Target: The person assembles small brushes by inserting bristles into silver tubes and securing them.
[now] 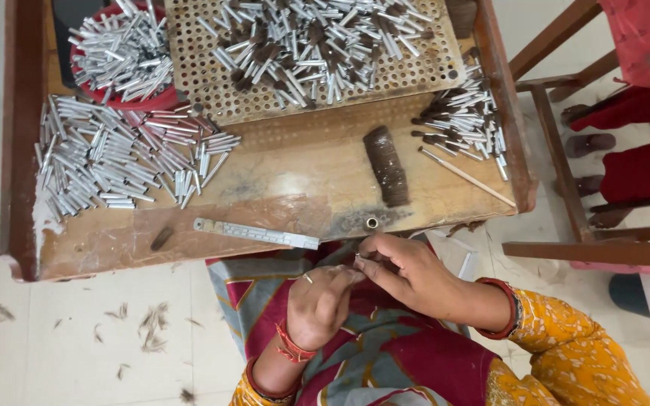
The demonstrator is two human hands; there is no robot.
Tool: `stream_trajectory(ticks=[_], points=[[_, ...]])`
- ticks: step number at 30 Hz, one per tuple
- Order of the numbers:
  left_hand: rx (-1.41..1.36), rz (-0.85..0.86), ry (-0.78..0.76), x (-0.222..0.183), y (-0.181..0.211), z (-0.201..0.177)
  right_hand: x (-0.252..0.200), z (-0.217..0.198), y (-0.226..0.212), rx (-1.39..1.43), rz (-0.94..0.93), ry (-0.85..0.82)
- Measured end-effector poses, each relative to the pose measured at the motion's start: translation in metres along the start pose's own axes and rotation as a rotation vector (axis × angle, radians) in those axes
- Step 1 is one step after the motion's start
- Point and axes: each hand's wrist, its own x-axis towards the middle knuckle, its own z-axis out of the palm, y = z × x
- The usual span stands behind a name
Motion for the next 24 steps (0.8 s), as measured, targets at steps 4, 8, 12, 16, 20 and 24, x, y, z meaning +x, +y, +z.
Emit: stream_trajectory(ticks=[4,8,12,16,20,24], points=[[0.154,-0.118,0.003,0.006,-0.008,-0.039,0.006,0.01,0.001,-0.189,-0.222,0.056],[0.361,-0.127,0.03,0.02,-0.014,-0.065,0.01,0.022,0.009,-0.277,-0.356,0.12],[0.444,-0.141,-0.052,0.022,-0.023,-0.071,0.015,0.027,0.017,-0.346,-0.407,0.134],[0.451,-0.141,-0.068,0.016,-0.027,-0.069,0.018,0.029,0.019,-0.36,-0.41,0.132],[0.441,-0.149,-0.081,0.016,-0.027,-0.07,0.021,0.031,0.019,-0.371,-0.419,0.129],[0.444,-0.159,-0.082,0.016,-0.027,-0.069,0.023,0.033,0.018,-0.382,-0.405,0.114]])
